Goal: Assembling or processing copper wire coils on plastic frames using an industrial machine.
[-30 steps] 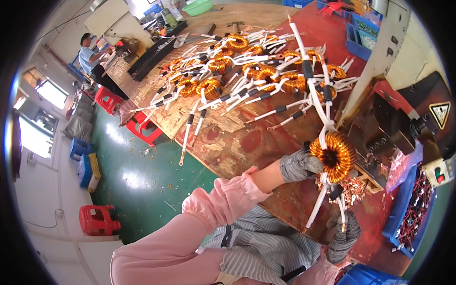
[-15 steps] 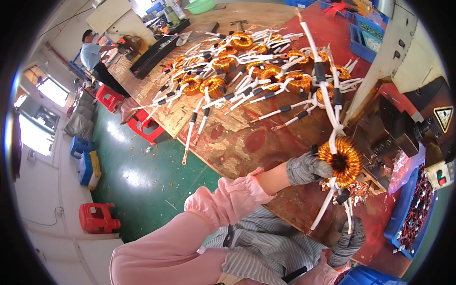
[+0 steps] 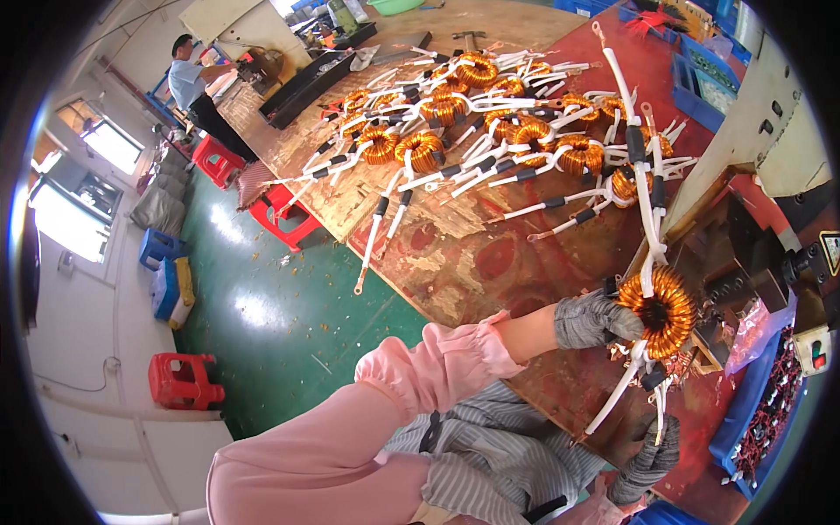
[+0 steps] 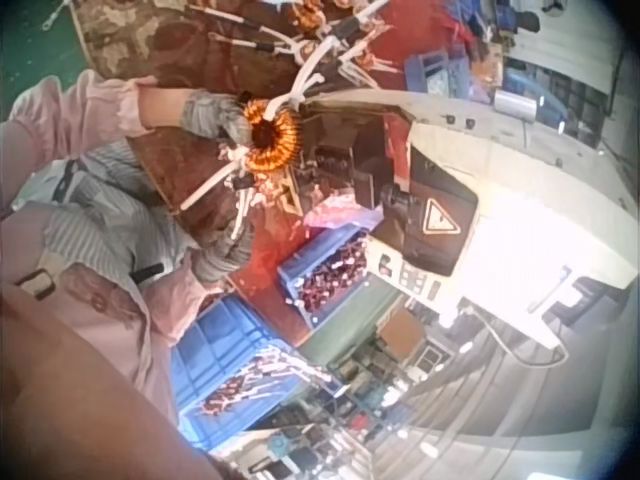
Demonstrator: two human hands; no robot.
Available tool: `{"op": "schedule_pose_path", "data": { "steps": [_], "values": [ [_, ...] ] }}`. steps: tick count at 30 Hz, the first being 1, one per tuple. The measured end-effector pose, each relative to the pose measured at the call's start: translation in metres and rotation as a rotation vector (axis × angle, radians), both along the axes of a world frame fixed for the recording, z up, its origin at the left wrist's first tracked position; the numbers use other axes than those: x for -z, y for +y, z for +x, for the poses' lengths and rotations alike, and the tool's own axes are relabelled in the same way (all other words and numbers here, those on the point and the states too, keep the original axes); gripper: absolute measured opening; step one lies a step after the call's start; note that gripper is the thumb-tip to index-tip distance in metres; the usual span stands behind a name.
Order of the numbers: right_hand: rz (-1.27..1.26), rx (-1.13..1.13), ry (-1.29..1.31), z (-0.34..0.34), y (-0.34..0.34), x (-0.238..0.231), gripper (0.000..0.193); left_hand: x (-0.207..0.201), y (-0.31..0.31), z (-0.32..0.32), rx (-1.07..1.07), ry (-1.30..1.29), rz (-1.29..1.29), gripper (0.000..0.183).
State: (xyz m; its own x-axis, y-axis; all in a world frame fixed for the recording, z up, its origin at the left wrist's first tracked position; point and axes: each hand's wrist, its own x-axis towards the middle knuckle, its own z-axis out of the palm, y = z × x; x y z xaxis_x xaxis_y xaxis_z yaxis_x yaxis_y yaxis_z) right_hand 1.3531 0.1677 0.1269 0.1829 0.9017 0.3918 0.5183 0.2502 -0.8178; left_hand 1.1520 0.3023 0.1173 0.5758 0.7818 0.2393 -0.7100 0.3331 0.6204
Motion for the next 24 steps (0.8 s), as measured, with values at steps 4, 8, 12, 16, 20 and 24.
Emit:
{"op": "schedule_pose_path", "data": {
  "steps": [4, 8, 12, 16, 20, 24],
  "values": [
    [-0.029, 0.022, -0.046, -0.003, 0.002, -0.002, 0.025, -0.002, 0.004, 0.002, 0.075, -0.095, -0.113, 0.016],
    [-0.037, -0.008, -0.018, 0.008, 0.001, 0.014, 0.024, 0.005, 0.003, -0.002, 0.067, -0.075, -0.089, 0.018],
    [-0.059, -0.004, -0.009, -0.002, 0.009, 0.007, 0.027, 0.006, 0.004, 0.002, 0.090, -0.103, -0.219, 0.019],
    [0.027, 0.021, -0.089, -0.011, 0.013, 0.001, 0.028, 0.000, 0.002, -0.001, 0.121, -0.160, -0.234, 0.017],
    [0.117, 0.087, -0.355, -0.010, 0.013, -0.002, 0.027, -0.005, 0.001, -0.002, 0.112, -0.159, -0.244, 0.025],
    [0.065, 0.129, -0.307, -0.014, 0.015, -0.005, 0.024, -0.007, 0.000, -0.003, 0.084, -0.166, -0.239, 0.028]
  ]
}}
